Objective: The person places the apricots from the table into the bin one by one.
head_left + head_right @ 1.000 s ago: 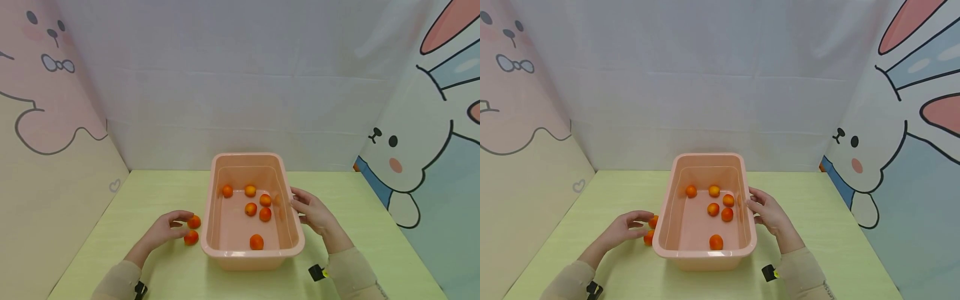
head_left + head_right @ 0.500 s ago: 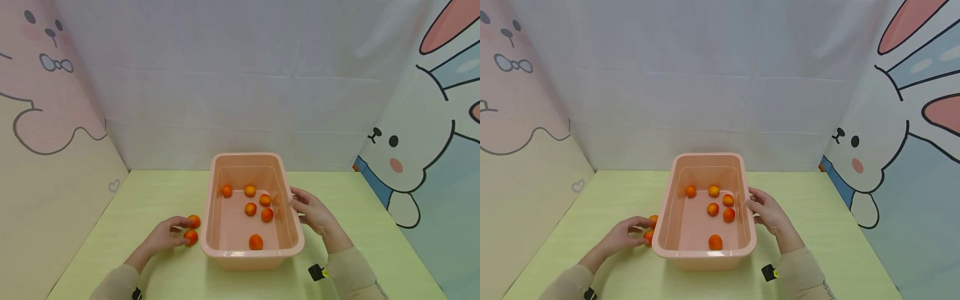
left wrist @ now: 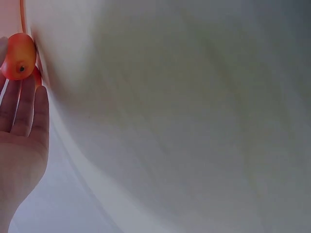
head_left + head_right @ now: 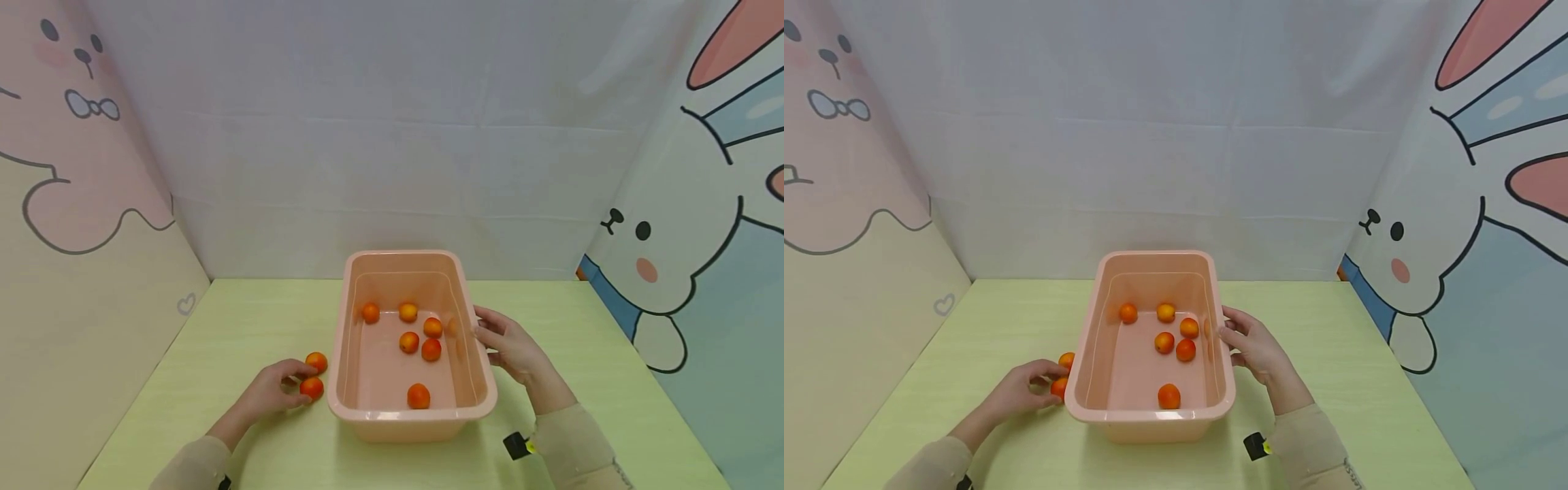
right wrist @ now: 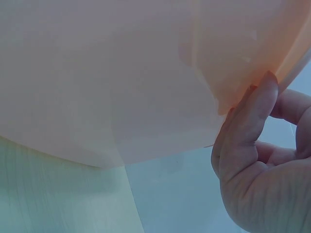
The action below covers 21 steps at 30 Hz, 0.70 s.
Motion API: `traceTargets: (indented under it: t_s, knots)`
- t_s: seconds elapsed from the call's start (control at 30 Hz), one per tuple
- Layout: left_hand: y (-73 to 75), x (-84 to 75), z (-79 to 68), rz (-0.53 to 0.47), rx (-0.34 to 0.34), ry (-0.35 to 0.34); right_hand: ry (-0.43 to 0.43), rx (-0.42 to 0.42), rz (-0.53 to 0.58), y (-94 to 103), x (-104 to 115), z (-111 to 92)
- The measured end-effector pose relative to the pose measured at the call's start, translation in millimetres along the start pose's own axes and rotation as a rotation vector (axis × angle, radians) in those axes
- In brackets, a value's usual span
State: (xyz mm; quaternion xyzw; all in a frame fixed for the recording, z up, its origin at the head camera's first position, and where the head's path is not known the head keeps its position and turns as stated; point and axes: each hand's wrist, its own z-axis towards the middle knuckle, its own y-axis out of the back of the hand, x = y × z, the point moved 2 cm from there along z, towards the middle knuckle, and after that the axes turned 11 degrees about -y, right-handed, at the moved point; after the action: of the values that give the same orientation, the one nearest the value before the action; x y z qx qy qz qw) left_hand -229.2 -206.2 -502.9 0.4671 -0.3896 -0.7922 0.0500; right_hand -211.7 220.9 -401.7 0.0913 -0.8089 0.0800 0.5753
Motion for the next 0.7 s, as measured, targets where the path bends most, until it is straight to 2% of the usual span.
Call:
traceTargets:
  t_s: [0.2, 0.4, 0.53, 0.7]
  knots:
    - [-3.0, -0.1, 0.4, 0.052, 0.017, -0.032, 0.003, -0.003, -0.004, 0.8, -0.9, 0.1]
    - [-4.2, 1.5, -0.9, 0.023, 0.028, -0.021, 0.006, 0.0, 0.002, 1.1, -2.1, 0.7]
    - [-2.4, 0.1, -1.9, 0.005, 0.012, -0.028, 0.013, 0.014, 0.019, 1.1, -2.1, 0.5]
    - [6.0, -3.9, -0.3, -0.024, -0.044, -0.012, 0.017, 0.018, 0.02, 1.0, -2.3, 0.5]
